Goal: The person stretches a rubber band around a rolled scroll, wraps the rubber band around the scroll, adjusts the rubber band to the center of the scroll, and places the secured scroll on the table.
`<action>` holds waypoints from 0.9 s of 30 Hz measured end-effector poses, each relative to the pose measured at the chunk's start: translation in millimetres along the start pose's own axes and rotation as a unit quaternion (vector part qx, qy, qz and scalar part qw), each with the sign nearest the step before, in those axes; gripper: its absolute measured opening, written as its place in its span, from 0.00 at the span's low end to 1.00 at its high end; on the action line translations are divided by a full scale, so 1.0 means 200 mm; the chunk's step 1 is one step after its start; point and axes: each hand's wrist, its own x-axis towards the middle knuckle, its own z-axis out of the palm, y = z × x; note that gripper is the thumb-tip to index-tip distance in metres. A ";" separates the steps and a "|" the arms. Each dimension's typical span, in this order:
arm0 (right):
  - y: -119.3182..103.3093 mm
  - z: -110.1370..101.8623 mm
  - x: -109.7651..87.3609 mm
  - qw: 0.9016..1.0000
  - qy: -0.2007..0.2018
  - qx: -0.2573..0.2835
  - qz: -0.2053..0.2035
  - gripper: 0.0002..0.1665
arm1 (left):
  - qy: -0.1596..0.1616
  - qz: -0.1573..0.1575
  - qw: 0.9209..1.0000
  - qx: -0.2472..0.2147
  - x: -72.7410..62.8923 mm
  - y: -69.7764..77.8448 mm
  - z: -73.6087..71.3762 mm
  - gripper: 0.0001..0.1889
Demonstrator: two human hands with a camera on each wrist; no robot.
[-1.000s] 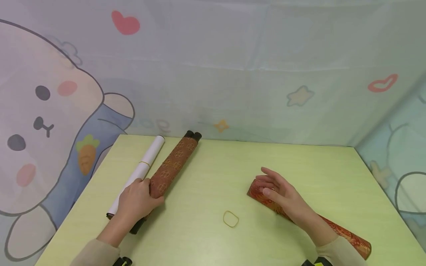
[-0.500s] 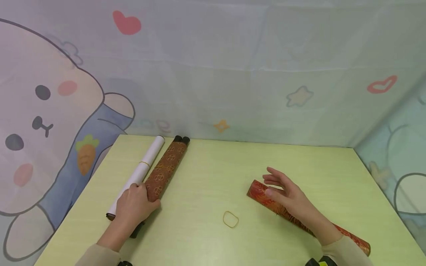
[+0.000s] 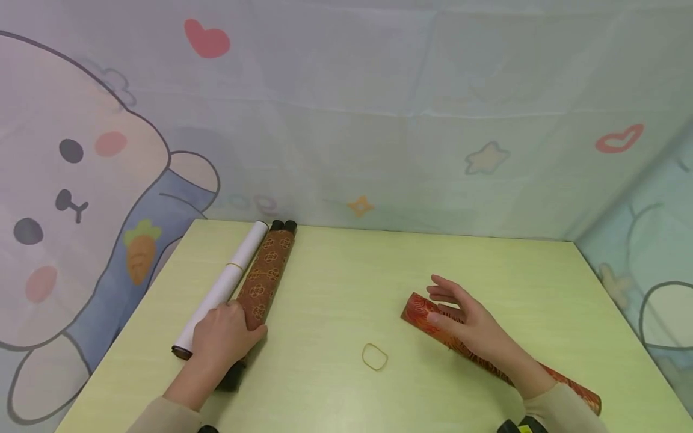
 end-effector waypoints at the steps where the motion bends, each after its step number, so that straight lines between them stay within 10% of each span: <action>1: 0.00 0.00 0.00 1.000 0.000 -0.001 0.002 0.42 | 0.002 0.003 1.000 0.003 0.00 0.00 0.00 0.27; 15: -0.03 0.04 -0.02 0.999 -0.006 -0.029 0.011 0.43 | 0.052 0.052 0.997 0.032 0.00 0.00 -0.01 0.40; 27: -0.09 0.06 0.02 0.995 -0.007 -0.095 -0.036 0.42 | 0.061 0.124 0.990 0.018 0.05 0.20 -0.10 0.47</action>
